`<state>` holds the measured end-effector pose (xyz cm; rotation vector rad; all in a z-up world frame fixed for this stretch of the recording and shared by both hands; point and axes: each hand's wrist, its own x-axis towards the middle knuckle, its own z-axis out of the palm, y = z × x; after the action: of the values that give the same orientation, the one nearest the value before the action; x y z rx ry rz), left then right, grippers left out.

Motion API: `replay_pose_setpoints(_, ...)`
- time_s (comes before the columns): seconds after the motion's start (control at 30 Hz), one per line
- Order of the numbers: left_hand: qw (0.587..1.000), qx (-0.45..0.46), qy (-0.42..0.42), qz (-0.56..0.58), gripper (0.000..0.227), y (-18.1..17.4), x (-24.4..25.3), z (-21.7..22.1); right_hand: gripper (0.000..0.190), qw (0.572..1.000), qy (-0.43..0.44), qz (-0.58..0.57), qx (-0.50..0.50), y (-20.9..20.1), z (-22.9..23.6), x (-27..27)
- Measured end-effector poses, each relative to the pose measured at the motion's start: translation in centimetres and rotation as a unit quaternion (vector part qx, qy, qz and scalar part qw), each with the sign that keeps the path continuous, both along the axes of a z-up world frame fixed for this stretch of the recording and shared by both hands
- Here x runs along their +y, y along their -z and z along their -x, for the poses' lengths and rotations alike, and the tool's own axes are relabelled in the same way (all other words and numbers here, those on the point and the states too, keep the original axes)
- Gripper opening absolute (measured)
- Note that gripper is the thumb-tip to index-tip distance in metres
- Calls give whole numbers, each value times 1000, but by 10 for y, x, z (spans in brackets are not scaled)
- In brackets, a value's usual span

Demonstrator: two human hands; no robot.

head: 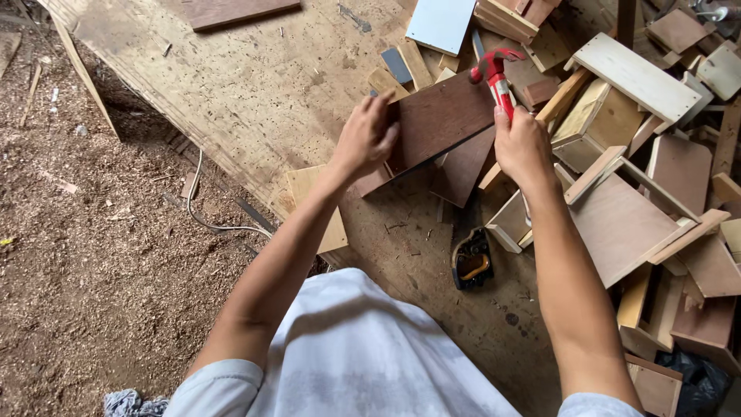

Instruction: The person assembles a small wooden box by hammering nails into the edges of pre-cut panels. They repeatedly reposition the box and strike the nails with a hammer to secure the sides, then place a final panel inside the box.

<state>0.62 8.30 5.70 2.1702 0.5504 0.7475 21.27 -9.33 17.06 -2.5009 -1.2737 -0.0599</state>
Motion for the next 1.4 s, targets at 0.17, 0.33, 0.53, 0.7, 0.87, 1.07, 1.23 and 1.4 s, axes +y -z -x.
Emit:
replay_pose_setpoints(0.17, 923, -222, 51, 310, 46, 39, -6, 16, 44, 998, -29, -1, 56, -24, 54, -11)
replay_pose_setpoints(0.33, 901, -292, 35, 318, 37, 65, -17, -6, 42, 985, -86, 74, 127, -30, 101, 7)
replay_pose_setpoints(0.53, 941, -234, -24, 243, 43, 85, -18, -9, 45, 981, -169, 81, 42, -12, 113, 19)
replay_pose_setpoints(0.7, 948, -241, -67, 198, 60, 86, -16, -13, 49, 977, -139, 142, 75, -6, 112, 25)
replay_pose_setpoints(0.87, 927, -289, 4, 238, 46, 64, -19, -3, 54, 987, -63, 127, 80, -21, 78, 13)
replay_pose_setpoints(1.07, 944, -313, -26, 106, 30, 28, -22, 3, 52, 995, -17, -48, 83, -23, 7, -12)
replay_pose_setpoints(1.23, 956, -278, -17, 93, 27, 23, -18, 13, 46, 989, -81, 3, -120, 15, -8, -1)
replay_pose_setpoints(1.4, 953, -281, -22, 107, 29, 22, -18, 3, 44, 996, -62, -56, -1, 0, 20, 1)
